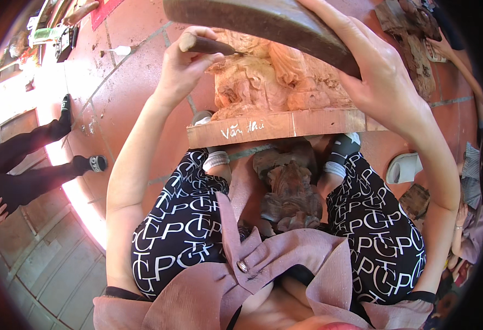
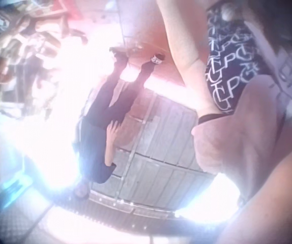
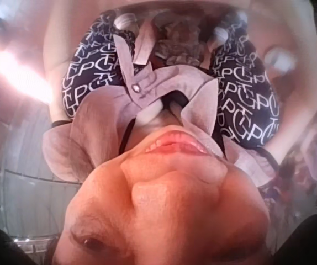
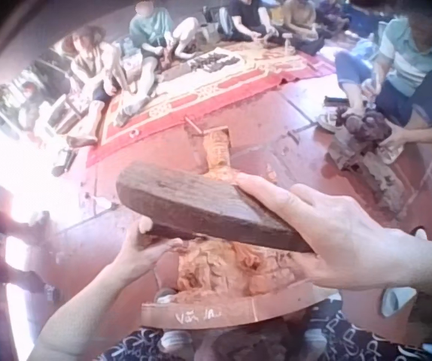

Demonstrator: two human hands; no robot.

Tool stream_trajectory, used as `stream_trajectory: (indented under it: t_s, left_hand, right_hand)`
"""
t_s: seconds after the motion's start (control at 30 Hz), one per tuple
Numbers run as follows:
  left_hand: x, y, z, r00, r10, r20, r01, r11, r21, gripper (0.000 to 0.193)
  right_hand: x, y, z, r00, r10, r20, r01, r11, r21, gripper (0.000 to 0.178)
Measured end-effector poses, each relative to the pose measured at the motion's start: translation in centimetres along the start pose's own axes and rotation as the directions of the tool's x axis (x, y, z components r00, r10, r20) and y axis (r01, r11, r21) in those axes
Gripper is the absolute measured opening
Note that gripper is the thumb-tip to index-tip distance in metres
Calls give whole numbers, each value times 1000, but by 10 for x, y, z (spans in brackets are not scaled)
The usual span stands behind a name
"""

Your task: The person carves a wooden block mounted on a base using a chisel and mallet. They repeatedly strike the chisel to shape the wood, occasionally adjusting the tool's position.

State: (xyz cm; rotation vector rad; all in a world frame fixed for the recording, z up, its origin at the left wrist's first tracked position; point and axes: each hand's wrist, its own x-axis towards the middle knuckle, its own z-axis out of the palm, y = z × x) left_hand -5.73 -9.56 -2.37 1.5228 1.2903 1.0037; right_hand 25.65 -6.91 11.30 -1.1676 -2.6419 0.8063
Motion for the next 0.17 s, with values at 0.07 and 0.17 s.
stream_trajectory:
  t_s: [0.07,0.17]
  left_hand:
    - [-2,1,-2,999,-30,19,30,999,-9,33]
    - [0,-4,-6,997,-74,30,74,997,-20,33]
  right_hand:
    - [-9,8,7,995,-54,-78,61,994,92,84]
    - [-17,20,9,992,-70,-104,81,991,109,85]
